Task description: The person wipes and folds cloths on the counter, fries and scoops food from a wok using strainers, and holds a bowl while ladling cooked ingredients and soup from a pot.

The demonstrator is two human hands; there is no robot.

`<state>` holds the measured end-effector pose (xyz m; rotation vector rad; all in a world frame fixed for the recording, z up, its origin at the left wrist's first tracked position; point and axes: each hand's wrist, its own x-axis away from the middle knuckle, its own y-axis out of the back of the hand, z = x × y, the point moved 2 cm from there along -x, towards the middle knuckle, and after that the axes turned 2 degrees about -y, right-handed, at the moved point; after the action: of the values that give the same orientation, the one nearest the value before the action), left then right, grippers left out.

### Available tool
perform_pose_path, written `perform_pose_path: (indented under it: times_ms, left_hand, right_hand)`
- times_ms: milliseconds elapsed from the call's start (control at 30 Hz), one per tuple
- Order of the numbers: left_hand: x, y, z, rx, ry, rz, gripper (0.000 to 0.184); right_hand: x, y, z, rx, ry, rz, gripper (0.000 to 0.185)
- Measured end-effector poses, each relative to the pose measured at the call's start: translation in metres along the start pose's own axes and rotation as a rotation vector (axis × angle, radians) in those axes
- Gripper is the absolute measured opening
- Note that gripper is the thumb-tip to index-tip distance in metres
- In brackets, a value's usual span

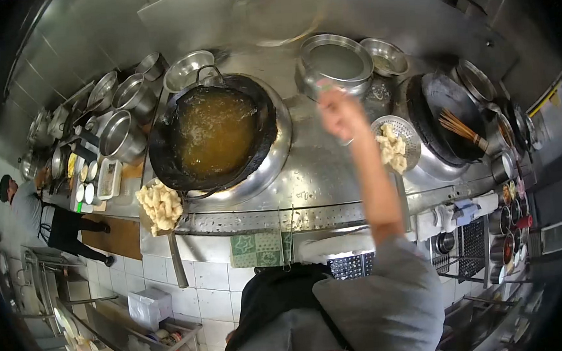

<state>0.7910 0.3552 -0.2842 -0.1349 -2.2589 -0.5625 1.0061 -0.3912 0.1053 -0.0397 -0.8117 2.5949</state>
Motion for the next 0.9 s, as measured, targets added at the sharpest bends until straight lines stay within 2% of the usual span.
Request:
perform_pose_path:
  times_ms: [33,67,100,133,167,200,233,267,300,333,367,400,433,467,533,567,633,667,700,733,767,800,833,867,900]
  left_hand:
    - [0.009,-0.005,0.007,0.021,0.057,-0.014,0.018]
    - [0.019,-0.006,0.014,0.039,0.108,-0.027,0.018]
    - [0.027,-0.008,0.020,0.063,0.157,-0.045,0.018]
    - [0.038,-0.008,0.028,0.103,0.207,-0.071,0.018]
    - [0.047,-0.013,0.037,0.151,0.258,-0.102,0.018]
    - [0.060,-0.019,0.050,0.209,0.314,-0.134,0.018]
    - [0.070,-0.028,0.064,0.271,0.374,-0.164,0.018]
    - [0.081,-0.040,0.081,0.333,0.438,-0.184,0.018]
    - [0.088,-0.052,0.094,0.394,0.507,-0.192,0.018]
    - [0.096,-0.065,0.112,0.465,0.572,-0.203,0.018]
    - [0.095,-0.076,0.126,0.527,0.625,-0.197,0.018]
    - [0.090,-0.081,0.135,0.579,0.650,-0.189,0.018]
    - [0.091,-0.081,0.145,0.794,0.605,-0.165,0.018]
    - [0.096,-0.081,0.118,0.382,0.626,-0.204,0.022]
    - [0.121,-0.068,0.025,0.201,0.416,-0.264,0.022]
    - [0.092,-0.065,0.050,-0.036,0.243,-0.130,0.023]
    - [0.037,-0.060,0.101,-0.525,-0.167,-0.002,0.027]
    - [0.029,-0.074,0.070,-0.490,-0.290,-0.367,0.029]
    - [0.032,-0.081,0.010,-0.073,0.076,-0.252,0.030]
    - [-0.036,-0.105,0.024,-0.865,-0.301,0.083,0.025]
    - [-0.026,-0.126,-0.058,-0.282,-0.054,0.055,0.022]
    - [-0.071,-0.172,-0.048,-0.033,-0.421,0.029,0.024]
    - [-0.082,-0.203,-0.087,-0.114,-0.487,0.110,0.026]
    - [-0.125,-0.254,-0.081,-0.197,-0.574,0.201,0.028]
    - [-0.115,-0.285,-0.116,0.077,-0.375,0.255,0.028]
  right_hand:
    - [-0.015,0.031,0.028,0.135,0.151,-0.126,0.032]
    - [-0.020,0.048,0.058,0.530,0.267,-0.406,0.034]
    - [-0.041,0.098,0.078,0.881,0.339,-0.537,0.032]
    - [-0.066,0.160,0.097,1.434,0.758,-0.596,0.029]
    - [-0.077,0.203,0.106,1.939,0.773,-0.670,0.028]
    - [-0.093,0.245,0.116,2.243,0.434,-0.789,0.026]
    - [-0.108,0.298,0.112,2.287,0.598,-0.703,0.021]
    - [-0.104,0.303,0.112,2.330,0.806,-0.570,0.024]
    - [-0.109,0.318,0.110,2.358,0.288,-0.513,0.029]
    - [-0.101,0.309,0.101,2.012,0.427,-0.432,0.029]
    - [-0.099,0.327,0.087,1.913,0.600,-0.424,0.031]
    - [-0.108,0.353,0.073,2.016,0.450,-0.528,0.034]
    - [-0.101,0.386,0.059,2.124,0.270,-0.663,0.037]
    - [-0.087,0.375,0.039,2.086,0.474,-0.687,0.043]
    - [-0.024,0.227,0.017,1.836,0.367,-0.816,0.042]
    - [-0.015,0.234,-0.004,1.699,0.542,-0.728,0.040]
    - [0.004,0.197,-0.034,1.074,0.691,-0.380,0.037]
    - [0.040,0.114,-0.034,1.009,0.441,-0.500,0.036]
    - [0.038,0.126,-0.042,1.074,0.438,-0.407,0.032]
    - [0.058,0.073,-0.041,0.978,0.231,-0.492,0.026]
    - [0.063,0.053,-0.050,0.761,0.179,-0.406,0.024]
    - [0.071,0.033,-0.053,0.770,0.206,-0.416,0.024]
    - [0.077,0.013,-0.056,0.655,0.118,-0.357,0.023]
    - [0.083,-0.001,-0.059,0.552,0.024,-0.292,0.022]
    - [0.086,-0.010,-0.061,0.578,0.051,-0.283,0.022]
